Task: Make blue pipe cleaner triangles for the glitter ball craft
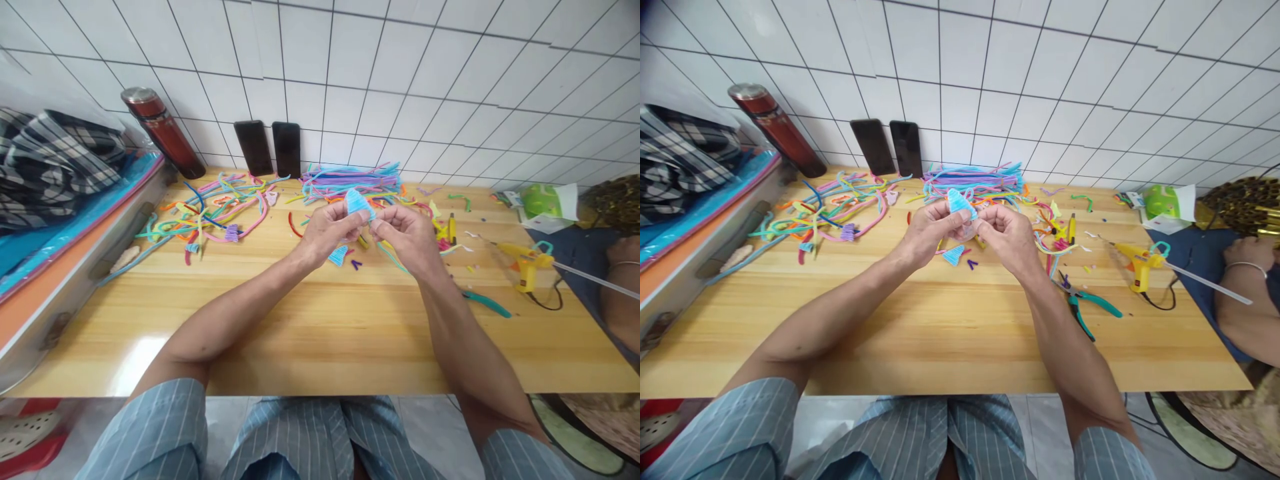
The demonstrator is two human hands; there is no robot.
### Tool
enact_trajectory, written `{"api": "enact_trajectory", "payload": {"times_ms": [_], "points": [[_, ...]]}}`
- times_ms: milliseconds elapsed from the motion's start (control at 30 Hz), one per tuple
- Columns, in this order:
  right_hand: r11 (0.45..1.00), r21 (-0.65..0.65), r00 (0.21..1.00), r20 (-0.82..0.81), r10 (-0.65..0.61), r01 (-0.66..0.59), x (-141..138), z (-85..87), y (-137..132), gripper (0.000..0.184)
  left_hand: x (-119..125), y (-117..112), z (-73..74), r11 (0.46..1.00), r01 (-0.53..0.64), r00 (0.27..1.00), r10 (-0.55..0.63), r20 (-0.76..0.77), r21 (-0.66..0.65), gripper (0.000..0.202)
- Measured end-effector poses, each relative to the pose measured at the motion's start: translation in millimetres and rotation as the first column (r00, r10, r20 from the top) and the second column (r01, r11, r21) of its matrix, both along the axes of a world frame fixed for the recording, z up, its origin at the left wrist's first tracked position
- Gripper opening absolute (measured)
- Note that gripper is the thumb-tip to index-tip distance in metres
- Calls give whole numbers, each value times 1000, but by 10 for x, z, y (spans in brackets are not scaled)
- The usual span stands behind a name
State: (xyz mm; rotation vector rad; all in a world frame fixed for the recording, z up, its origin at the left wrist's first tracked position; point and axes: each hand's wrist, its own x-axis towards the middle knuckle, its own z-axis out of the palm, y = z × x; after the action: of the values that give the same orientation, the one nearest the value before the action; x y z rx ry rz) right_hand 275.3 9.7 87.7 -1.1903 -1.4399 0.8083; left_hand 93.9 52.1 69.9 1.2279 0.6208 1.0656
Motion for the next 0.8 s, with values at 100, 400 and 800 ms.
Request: {"api": "enact_trajectory", "payload": {"times_ms": [100, 400, 800], "points": [[999, 14, 999, -1, -48, 48, -28, -19, -7, 13, 6, -2, -20, 999, -14, 1000, 14, -9, 41, 48], [999, 1, 999, 16, -32, 32, -45, -22, -6, 13, 12, 57, -87, 994, -2, 999, 7, -47, 105, 51], [997, 60, 999, -32, -42, 44, -3, -54, 32, 27, -74, 71, -8, 990, 121, 984, -111, -139, 65, 48]]}}
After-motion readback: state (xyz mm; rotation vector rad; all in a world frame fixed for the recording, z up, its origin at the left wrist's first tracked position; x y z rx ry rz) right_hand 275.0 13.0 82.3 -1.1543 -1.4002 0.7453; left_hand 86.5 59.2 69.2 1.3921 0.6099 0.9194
